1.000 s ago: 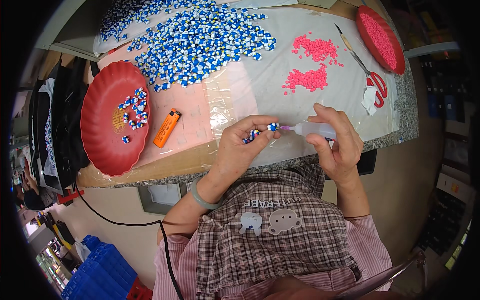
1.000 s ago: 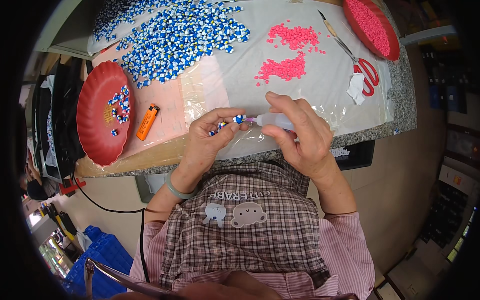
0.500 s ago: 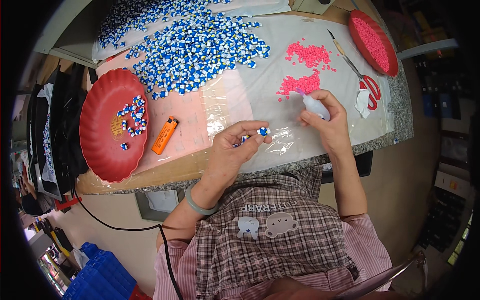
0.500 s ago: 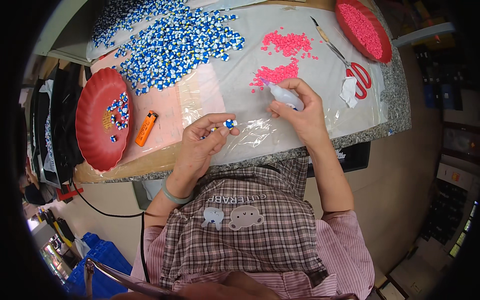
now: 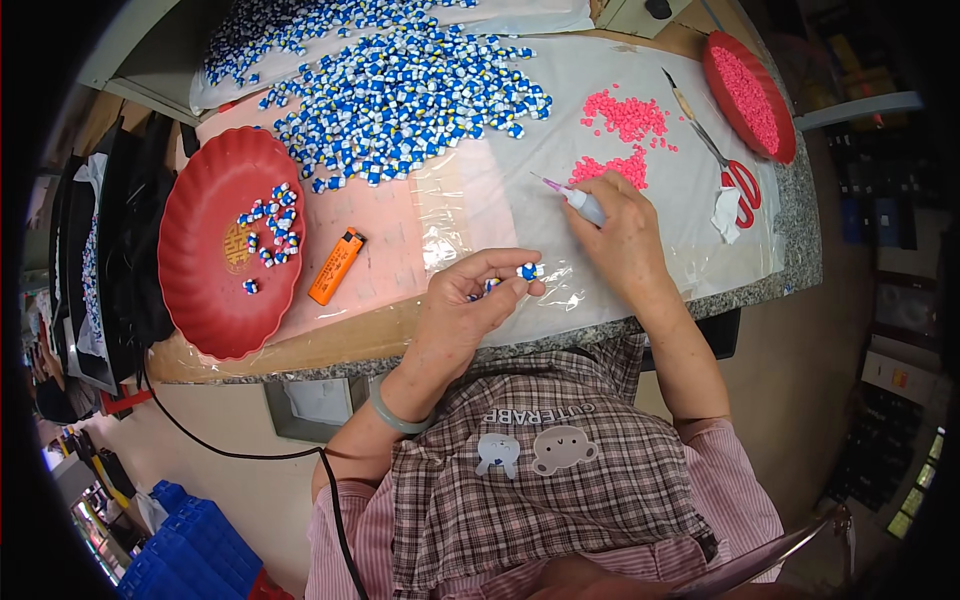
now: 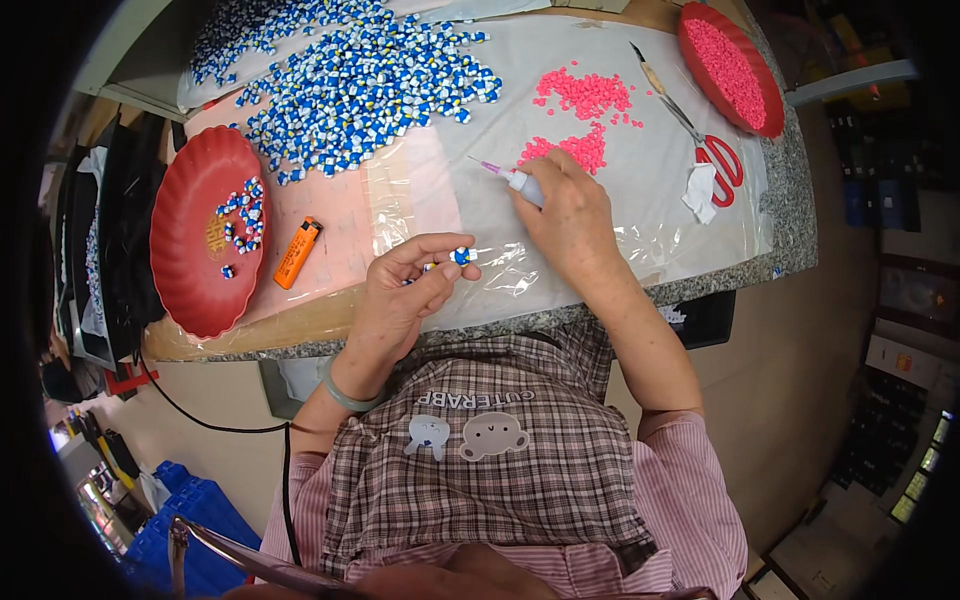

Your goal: Assembling small plastic components by applying glue and joining them.

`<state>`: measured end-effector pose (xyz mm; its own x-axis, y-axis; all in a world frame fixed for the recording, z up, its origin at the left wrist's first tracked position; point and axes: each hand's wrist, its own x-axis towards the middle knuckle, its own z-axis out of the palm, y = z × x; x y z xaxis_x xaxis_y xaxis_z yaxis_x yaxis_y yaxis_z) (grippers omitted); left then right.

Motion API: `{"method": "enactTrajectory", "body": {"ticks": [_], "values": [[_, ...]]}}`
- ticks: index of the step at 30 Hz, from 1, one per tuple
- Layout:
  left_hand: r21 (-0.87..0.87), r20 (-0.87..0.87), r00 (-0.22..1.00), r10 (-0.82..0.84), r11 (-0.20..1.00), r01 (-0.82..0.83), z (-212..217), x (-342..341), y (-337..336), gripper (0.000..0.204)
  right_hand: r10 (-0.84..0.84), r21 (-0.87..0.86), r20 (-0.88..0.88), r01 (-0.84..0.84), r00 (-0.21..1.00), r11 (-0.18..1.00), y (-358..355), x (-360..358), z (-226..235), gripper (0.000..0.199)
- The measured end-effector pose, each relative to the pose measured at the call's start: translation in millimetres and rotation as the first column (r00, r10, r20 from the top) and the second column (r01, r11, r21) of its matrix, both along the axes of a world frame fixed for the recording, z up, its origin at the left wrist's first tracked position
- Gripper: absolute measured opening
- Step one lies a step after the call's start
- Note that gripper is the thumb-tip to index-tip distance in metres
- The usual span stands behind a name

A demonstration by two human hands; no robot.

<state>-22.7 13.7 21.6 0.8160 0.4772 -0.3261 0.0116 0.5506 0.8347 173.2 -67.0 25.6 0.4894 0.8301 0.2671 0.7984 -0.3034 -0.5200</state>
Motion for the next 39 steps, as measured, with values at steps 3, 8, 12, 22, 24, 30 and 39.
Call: {"method": "enactTrajectory", "body": {"ticks": [3,8,12,22,24,30,39], "values": [[0.004,0.012,1.0,-0.008,1.0,0.007,0,-1,0,0.029,0.046,-0.015,0.028,-0.046,0.999,0.999,3,2,0,0.016],[-0.019,0.012,1.0,-0.005,1.0,0.005,0,-1,1,0.029,0.09,-0.061,-0.05,-0.093,0.995,0.994,4,3,7,0.017],[-0.025,0.01,1.0,-0.008,1.0,0.008,-1,-1,1,0.029,0.12,0.011,-0.409,-0.126,0.905,0.992,-6,3,12,0.011],[0.513,-0.068,0.997,0.047,0.858,-0.005,-2,3,-4,0.024,0.222,0.118,-0.811,-0.221,0.541,0.968,-28,-18,26,0.013],[0.584,-0.05,0.997,0.061,0.811,-0.02,-1,5,-5,0.023,0.215,0.133,-0.849,-0.199,0.482,0.971,-27,-24,27,0.019],[0.663,-0.074,0.997,0.025,0.748,0.031,8,7,-4,0.02,0.169,0.08,-0.855,-0.197,0.491,0.977,-28,-25,27,0.023],[0.783,-0.071,0.997,0.017,0.62,0.045,5,7,-6,0.021,0.106,-0.024,-0.796,-0.206,0.596,0.978,-26,-26,26,0.023]]}}
